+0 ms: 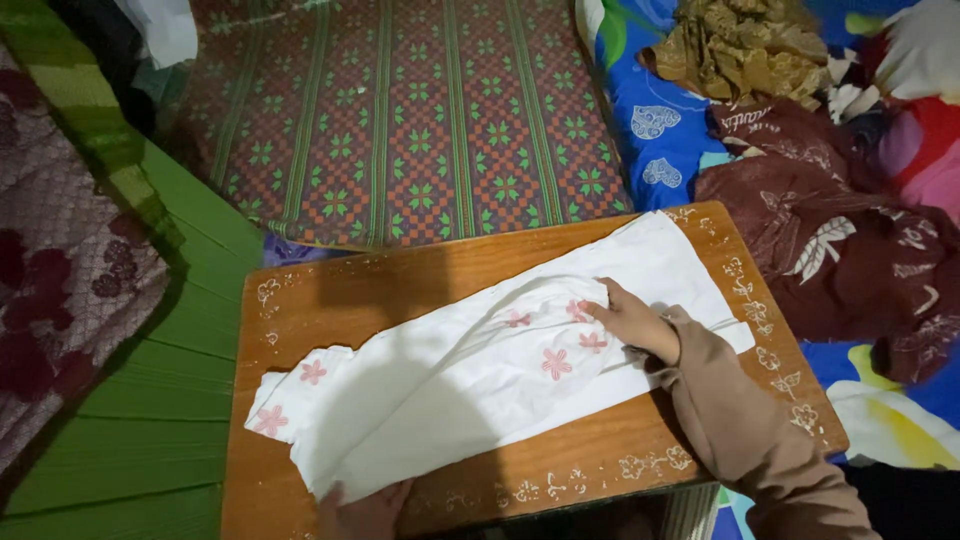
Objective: The recorder is folding a white garment on a wooden board.
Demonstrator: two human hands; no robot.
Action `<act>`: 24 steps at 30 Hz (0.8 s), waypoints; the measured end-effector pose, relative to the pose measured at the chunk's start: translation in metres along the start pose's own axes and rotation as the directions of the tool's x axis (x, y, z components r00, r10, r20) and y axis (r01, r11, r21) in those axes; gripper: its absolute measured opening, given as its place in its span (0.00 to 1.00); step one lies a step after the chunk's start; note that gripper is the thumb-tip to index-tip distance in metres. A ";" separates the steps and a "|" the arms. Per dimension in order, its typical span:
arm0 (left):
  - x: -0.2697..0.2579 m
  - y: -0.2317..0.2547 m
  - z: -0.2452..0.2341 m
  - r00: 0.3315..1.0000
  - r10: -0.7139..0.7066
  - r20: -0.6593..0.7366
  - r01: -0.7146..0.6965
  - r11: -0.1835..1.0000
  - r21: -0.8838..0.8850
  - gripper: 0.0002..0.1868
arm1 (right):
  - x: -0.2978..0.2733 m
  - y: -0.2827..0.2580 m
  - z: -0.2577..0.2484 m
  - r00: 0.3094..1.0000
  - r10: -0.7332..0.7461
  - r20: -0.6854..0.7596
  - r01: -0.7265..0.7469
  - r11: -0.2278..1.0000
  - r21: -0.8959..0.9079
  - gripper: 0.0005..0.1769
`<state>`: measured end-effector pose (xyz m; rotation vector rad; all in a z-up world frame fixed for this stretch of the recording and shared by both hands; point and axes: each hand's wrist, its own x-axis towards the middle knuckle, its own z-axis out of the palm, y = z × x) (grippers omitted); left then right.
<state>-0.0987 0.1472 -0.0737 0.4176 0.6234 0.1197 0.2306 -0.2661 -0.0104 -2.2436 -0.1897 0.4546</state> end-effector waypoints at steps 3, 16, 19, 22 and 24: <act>0.021 0.030 -0.070 0.979 -0.186 -0.078 0.199 0.956 0.215 0.51 | -0.013 0.001 0.002 0.999 -0.034 -0.024 0.032 0.998 -0.045 0.37; 0.030 0.011 -0.172 0.551 0.834 0.026 -0.248 0.134 0.959 0.18 | -0.070 -0.067 -0.009 0.775 -0.539 -0.331 0.482 0.842 -0.243 0.35; -0.046 0.085 -0.010 0.499 0.491 0.714 -0.452 -0.555 0.698 0.36 | -0.083 -0.094 0.007 0.578 -0.789 -0.208 0.698 0.610 -0.375 0.27; -0.050 0.080 0.010 0.569 0.365 0.737 -0.502 -0.556 0.663 0.34 | -0.090 -0.112 0.026 0.540 -0.842 0.023 0.807 0.509 -0.300 0.22; -0.045 0.081 0.009 0.671 0.373 0.641 -0.444 -0.491 0.750 0.30 | -0.088 -0.120 0.036 0.560 -0.821 0.113 0.800 0.501 -0.330 0.23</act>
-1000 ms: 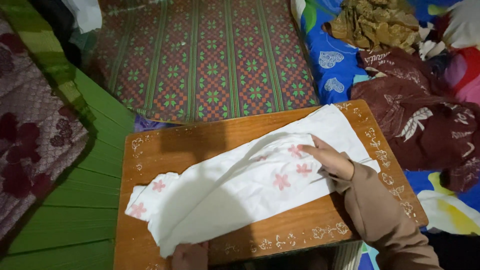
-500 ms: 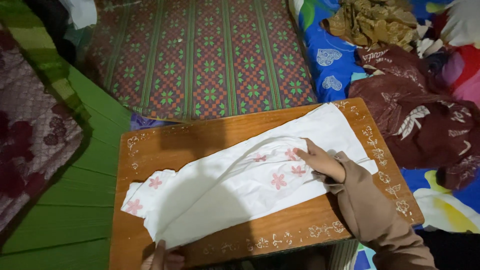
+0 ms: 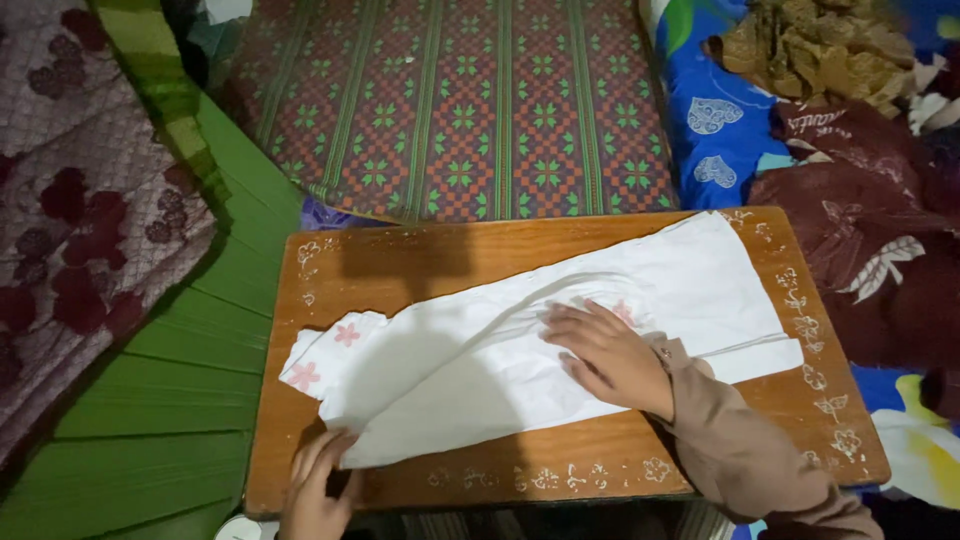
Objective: The recorder is folding a white garment on a wooden board.
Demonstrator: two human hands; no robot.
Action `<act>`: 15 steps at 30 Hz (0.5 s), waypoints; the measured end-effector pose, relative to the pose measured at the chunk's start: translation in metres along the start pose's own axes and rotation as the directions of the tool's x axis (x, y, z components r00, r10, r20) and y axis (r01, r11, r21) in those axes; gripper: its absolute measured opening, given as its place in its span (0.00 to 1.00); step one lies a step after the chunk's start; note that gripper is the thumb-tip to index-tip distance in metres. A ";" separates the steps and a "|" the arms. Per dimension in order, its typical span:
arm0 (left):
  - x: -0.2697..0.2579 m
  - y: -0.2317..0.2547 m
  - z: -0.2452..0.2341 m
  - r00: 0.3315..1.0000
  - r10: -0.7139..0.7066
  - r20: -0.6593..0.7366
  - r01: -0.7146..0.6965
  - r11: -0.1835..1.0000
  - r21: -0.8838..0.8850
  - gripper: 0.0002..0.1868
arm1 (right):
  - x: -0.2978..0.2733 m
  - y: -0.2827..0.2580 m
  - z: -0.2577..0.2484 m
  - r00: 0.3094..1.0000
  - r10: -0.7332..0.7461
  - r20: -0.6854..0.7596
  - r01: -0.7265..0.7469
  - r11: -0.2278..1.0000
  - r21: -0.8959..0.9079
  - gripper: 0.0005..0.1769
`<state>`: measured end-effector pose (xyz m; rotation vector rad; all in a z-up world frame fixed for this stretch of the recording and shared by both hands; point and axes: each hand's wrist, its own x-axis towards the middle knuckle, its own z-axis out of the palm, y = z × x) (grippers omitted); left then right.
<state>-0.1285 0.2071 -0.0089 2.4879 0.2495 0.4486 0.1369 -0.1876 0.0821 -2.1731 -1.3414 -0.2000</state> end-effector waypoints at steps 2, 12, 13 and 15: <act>-0.001 -0.014 0.009 0.990 -0.117 0.073 0.118 0.993 -0.021 0.27 | 0.003 0.005 0.010 0.996 0.000 0.092 0.003 0.999 -0.032 0.23; 0.036 0.013 -0.005 0.990 -0.141 -0.025 0.142 0.989 0.045 0.14 | -0.013 0.050 0.038 0.986 0.048 0.163 -0.025 0.990 -0.139 0.30; 0.032 0.000 -0.004 0.993 0.090 -0.074 -0.086 0.995 0.059 0.15 | -0.013 0.052 0.039 0.985 0.045 0.166 -0.025 0.992 -0.127 0.31; 0.035 0.000 -0.012 0.995 0.099 -0.032 -0.098 0.995 0.036 0.15 | -0.012 0.056 0.035 0.983 0.048 0.179 -0.031 0.995 -0.096 0.31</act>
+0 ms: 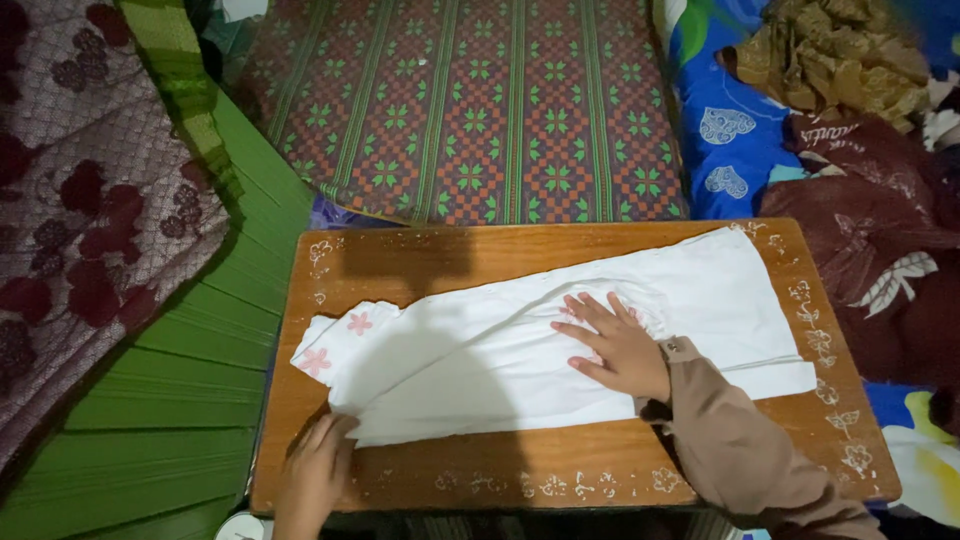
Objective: The recorder is folding a white garment on a wooden board.
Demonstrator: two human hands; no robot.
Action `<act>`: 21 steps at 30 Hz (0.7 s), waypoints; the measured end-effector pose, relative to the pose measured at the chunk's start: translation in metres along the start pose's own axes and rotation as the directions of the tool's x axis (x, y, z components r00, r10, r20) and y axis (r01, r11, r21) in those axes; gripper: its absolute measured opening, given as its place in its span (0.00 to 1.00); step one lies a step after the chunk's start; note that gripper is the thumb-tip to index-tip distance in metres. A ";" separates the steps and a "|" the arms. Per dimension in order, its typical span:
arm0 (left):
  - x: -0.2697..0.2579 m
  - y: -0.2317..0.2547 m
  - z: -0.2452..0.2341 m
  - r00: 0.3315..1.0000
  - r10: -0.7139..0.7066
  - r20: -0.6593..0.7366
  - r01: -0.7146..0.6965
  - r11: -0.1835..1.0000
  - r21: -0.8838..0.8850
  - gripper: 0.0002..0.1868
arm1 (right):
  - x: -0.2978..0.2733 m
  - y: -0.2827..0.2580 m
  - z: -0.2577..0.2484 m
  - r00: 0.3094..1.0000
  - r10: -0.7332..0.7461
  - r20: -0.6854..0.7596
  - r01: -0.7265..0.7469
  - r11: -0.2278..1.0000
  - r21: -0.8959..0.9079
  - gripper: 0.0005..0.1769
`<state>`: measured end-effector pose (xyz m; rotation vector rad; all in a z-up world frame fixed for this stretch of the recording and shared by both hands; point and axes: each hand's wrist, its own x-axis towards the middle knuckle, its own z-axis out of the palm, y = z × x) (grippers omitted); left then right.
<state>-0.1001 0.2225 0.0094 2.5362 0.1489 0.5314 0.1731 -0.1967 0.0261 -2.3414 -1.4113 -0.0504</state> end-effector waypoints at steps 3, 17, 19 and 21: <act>0.000 0.001 -0.012 0.981 -0.127 0.144 0.135 0.990 -0.044 0.17 | 0.001 -0.009 -0.006 1.000 0.008 -0.005 -0.008 0.999 0.051 0.33; -0.023 -0.034 0.007 0.991 -0.011 0.137 -0.013 0.984 0.178 0.23 | 0.022 -0.064 0.015 0.968 -0.238 0.077 0.243 0.968 -0.068 0.43; -0.026 -0.042 0.010 0.981 0.178 0.072 -0.191 0.945 0.266 0.24 | 0.020 -0.058 0.015 0.966 -0.206 0.158 0.213 0.977 -0.029 0.43; -0.020 -0.037 0.008 0.988 0.136 0.077 -0.149 0.967 0.206 0.20 | 0.015 -0.053 0.017 0.963 -0.213 0.167 0.220 0.975 -0.022 0.42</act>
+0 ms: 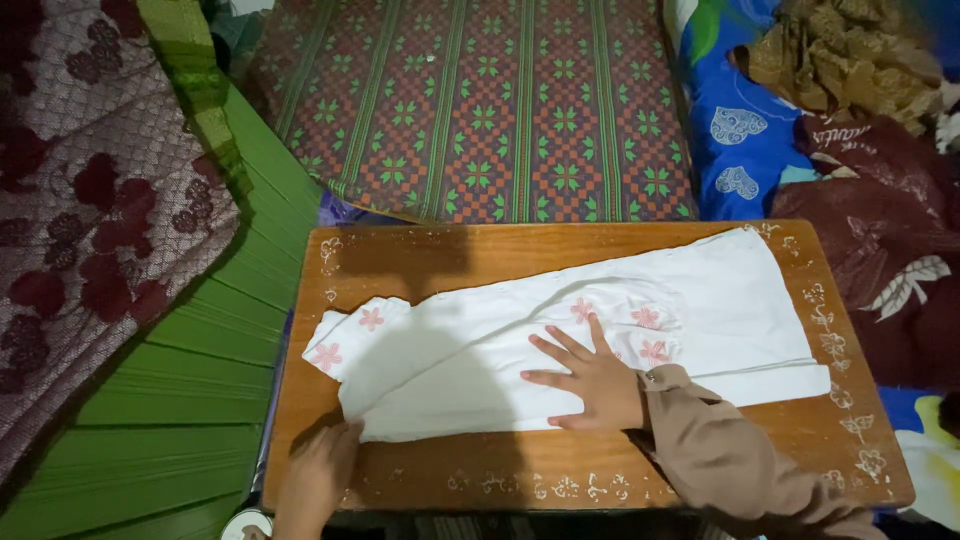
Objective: The recorder is folding a white garment on a wooden board.
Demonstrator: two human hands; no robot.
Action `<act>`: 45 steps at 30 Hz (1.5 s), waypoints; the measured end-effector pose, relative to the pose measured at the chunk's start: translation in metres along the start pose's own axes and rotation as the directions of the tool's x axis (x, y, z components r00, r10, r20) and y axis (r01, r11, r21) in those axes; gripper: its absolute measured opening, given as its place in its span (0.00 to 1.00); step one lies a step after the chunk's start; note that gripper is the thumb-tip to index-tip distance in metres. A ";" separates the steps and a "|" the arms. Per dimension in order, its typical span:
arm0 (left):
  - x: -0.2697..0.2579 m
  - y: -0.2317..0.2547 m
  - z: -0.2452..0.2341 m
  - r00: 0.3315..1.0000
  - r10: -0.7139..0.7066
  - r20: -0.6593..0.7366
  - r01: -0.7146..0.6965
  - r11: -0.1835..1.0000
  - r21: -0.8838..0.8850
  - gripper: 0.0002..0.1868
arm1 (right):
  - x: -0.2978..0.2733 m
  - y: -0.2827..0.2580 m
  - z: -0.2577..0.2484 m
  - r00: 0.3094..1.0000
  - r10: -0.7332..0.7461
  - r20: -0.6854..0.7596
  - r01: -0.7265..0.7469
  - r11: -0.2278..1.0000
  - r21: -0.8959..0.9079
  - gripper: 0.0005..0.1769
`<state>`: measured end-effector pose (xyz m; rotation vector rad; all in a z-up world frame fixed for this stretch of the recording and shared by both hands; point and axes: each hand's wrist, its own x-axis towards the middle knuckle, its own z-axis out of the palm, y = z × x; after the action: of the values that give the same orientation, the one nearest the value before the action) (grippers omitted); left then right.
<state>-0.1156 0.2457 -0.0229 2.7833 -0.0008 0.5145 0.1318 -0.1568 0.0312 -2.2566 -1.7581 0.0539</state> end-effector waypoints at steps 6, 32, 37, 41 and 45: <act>0.027 0.022 -0.032 0.996 -0.071 0.046 0.075 0.993 -0.092 0.13 | 0.000 -0.002 -0.006 1.000 -0.023 0.020 0.022 0.998 0.054 0.42; 0.064 0.105 0.061 0.990 -0.131 -0.043 0.133 0.990 0.037 0.31 | 0.001 0.012 0.030 0.803 0.523 -0.284 -0.573 0.809 -0.132 0.44; 0.039 0.105 0.030 0.638 -0.628 -0.446 0.562 0.775 -0.288 0.42 | -0.003 0.011 0.006 0.775 0.520 -0.359 -0.484 0.854 0.192 0.47; 0.014 0.074 0.043 0.613 -0.668 -0.421 0.774 0.614 0.153 0.38 | -0.037 0.002 -0.019 0.753 0.468 -0.463 -0.343 0.879 0.331 0.35; 0.011 0.061 0.048 0.643 -0.709 -0.288 0.749 0.661 0.045 0.35 | -0.101 0.015 -0.023 0.703 0.502 -0.503 -0.431 0.864 0.261 0.15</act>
<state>-0.0925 0.1740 -0.0431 2.5145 1.2336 0.6364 0.1241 -0.2607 0.0354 -2.2548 -0.8311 -0.3533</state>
